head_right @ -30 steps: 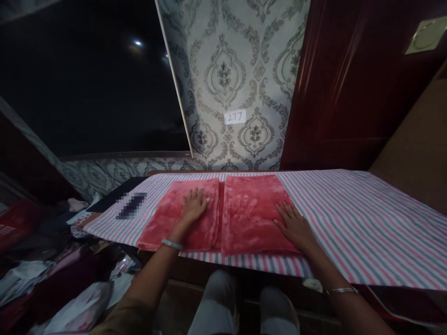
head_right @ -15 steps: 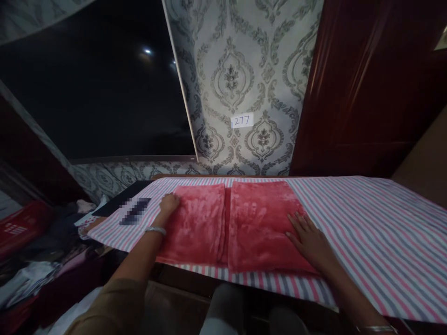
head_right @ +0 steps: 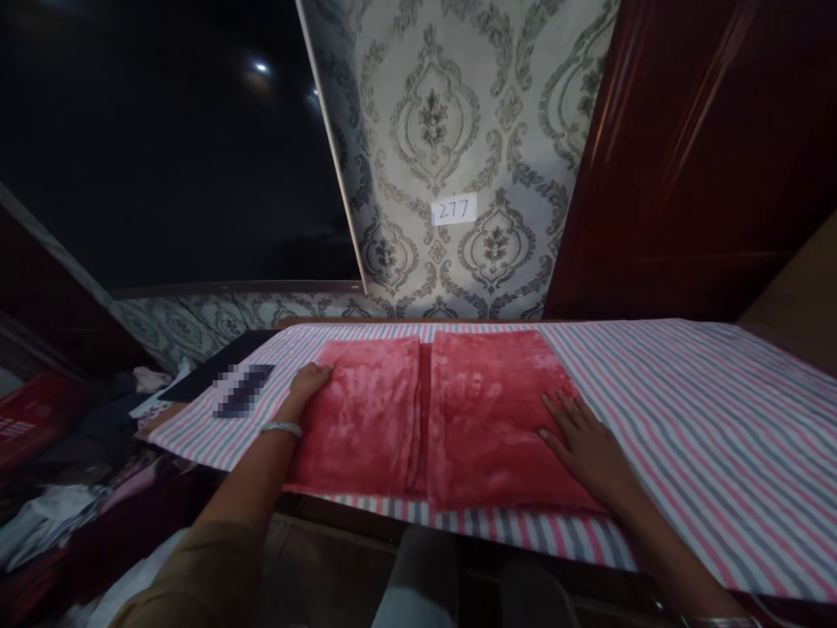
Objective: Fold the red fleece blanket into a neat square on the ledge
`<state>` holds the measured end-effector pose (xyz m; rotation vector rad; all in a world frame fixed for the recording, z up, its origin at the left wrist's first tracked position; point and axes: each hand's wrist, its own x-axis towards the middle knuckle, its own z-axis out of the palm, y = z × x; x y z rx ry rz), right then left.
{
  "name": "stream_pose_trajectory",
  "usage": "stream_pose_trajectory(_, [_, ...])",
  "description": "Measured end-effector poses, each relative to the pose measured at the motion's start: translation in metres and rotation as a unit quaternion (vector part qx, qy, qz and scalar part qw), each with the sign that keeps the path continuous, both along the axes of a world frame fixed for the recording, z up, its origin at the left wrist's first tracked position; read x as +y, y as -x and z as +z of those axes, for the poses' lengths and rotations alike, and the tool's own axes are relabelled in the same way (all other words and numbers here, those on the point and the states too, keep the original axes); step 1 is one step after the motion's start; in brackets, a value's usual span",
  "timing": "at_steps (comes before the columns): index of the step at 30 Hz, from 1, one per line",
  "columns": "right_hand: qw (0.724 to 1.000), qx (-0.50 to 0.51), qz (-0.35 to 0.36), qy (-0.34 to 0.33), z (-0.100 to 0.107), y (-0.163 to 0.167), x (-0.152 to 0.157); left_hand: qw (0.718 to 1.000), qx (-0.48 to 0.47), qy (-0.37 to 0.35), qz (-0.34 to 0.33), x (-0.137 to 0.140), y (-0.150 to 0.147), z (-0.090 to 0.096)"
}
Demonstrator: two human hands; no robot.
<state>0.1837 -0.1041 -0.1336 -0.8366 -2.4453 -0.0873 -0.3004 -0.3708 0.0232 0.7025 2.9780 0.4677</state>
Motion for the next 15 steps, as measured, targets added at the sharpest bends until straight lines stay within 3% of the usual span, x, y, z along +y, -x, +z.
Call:
stream_pose_trajectory(5, [0.998,-0.028,-0.022,0.048,0.016,-0.002,0.000,0.997,-0.053,-0.055,-0.008,-0.021,0.002,0.008])
stream_pose_trajectory(9, [0.996,0.035,-0.034,0.076,0.062,0.013,-0.011,0.988,-0.101,-0.116,0.007,-0.052,-0.009,0.001])
stream_pose_trajectory(12, [0.983,0.135,0.052,0.116,0.101,0.058,-0.038,0.977,-0.137,-0.160,0.015,-0.071,-0.023,-0.010])
stream_pose_trajectory(15, [0.945,0.147,0.155,0.247,0.122,0.123,-0.071,0.964,-0.172,-0.202,0.015,-0.084,-0.034,-0.017])
